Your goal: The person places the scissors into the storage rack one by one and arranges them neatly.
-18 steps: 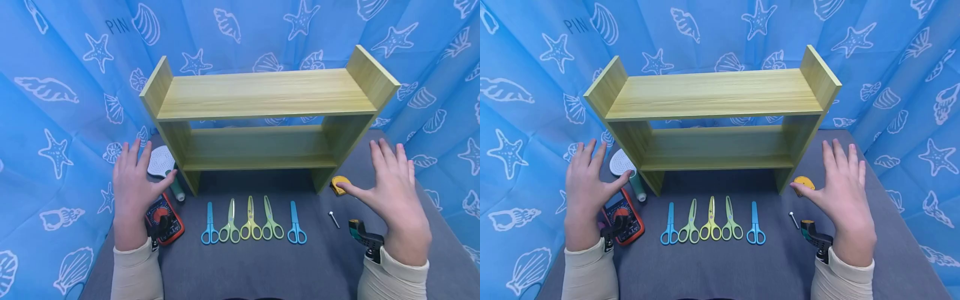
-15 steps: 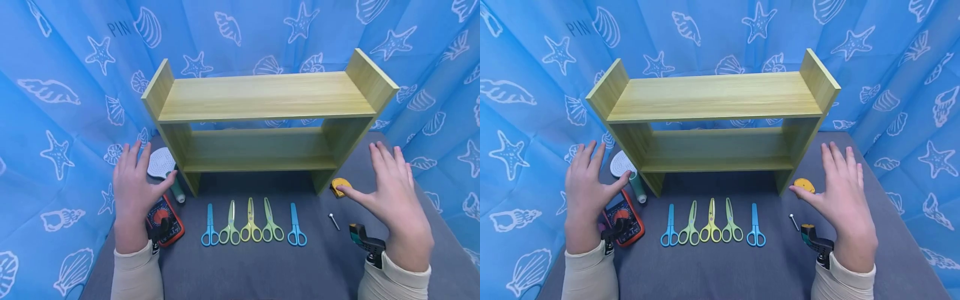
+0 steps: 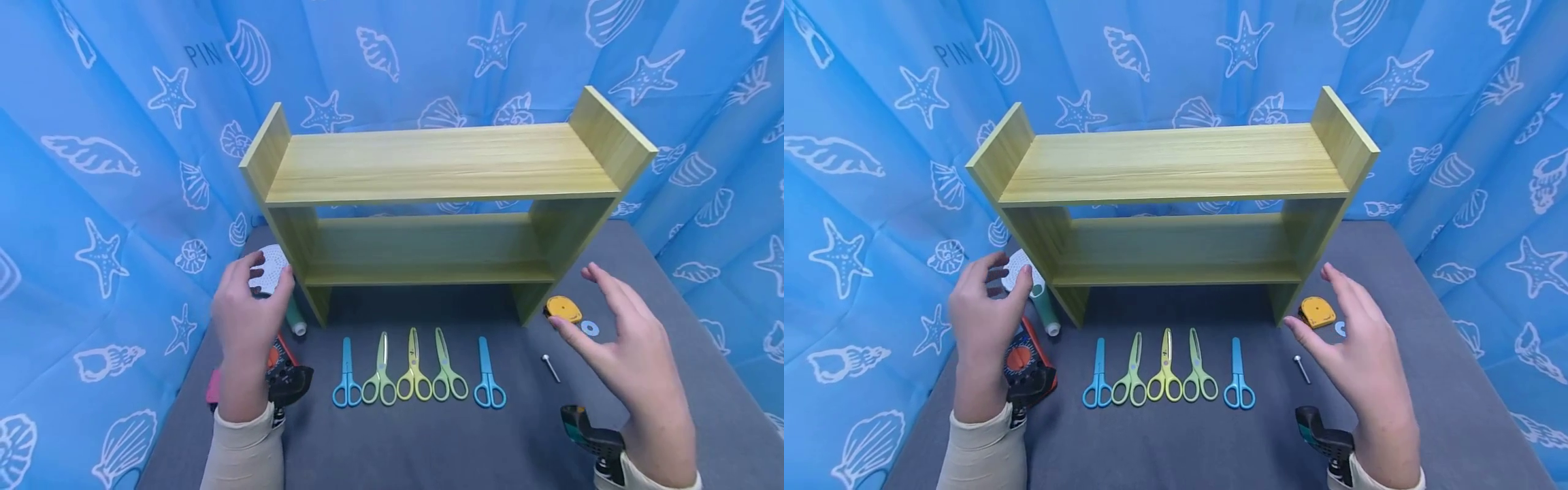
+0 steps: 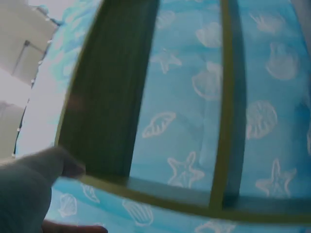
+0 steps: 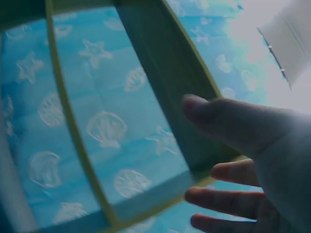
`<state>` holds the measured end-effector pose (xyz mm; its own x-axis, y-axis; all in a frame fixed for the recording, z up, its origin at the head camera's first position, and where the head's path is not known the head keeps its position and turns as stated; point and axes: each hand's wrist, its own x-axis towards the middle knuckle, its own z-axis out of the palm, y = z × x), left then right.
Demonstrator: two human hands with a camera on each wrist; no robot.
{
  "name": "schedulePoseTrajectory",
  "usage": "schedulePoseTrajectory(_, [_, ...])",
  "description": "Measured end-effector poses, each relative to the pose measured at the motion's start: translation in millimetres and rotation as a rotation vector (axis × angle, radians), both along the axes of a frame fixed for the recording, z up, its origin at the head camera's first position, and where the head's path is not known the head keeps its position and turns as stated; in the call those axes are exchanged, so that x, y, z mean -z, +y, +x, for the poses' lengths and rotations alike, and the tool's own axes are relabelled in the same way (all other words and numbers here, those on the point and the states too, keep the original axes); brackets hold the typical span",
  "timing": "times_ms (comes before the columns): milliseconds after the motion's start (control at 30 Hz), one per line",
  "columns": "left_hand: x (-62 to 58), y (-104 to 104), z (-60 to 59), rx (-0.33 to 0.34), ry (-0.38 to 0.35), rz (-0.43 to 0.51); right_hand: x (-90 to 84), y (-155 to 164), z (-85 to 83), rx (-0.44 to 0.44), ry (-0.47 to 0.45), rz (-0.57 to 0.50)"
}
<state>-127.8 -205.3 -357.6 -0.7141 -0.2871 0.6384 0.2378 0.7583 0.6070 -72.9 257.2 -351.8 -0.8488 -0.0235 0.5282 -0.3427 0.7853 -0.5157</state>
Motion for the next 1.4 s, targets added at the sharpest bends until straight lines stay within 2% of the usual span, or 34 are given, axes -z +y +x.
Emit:
schedulePoseTrajectory(67, [-1.4,5,-1.6,0.013,-0.042,0.136,6.4,-7,2.2,-0.024,0.054,-0.009])
schedulePoseTrajectory(167, [-0.7,9,-5.7,0.058,-0.057,0.306,15.2,-17,4.3,-0.056,0.073,-0.010])
schedulePoseTrajectory(333, [5.7,13,-15.3,0.134,-0.023,0.440,26.0,-29,9.0,-0.066,0.022,-0.004])
schedulePoseTrajectory(600, [17.3,15,-27.7,0.154,-0.017,0.462,47.2,-31,11.9,-0.053,-0.120,-0.044])
schedulePoseTrajectory(833, [24.8,20,-31.0,0.159,-0.013,0.450,79.7,-34,13.5,-0.042,-0.250,-0.068])
schedulePoseTrajectory(1100, [21.6,26,-28.5,0.137,0.013,0.432,112.1,-33,12.8,-0.046,-0.405,-0.041])
schedulePoseTrajectory(1267, [19.0,29,-29.0,0.128,0.010,0.441,122.9,-40,15.2,-0.030,-0.579,-0.036])
schedulePoseTrajectory(1400, [21.8,28,-30.5,0.124,0.014,0.433,130.8,-47,14.9,-0.001,-0.682,0.022])
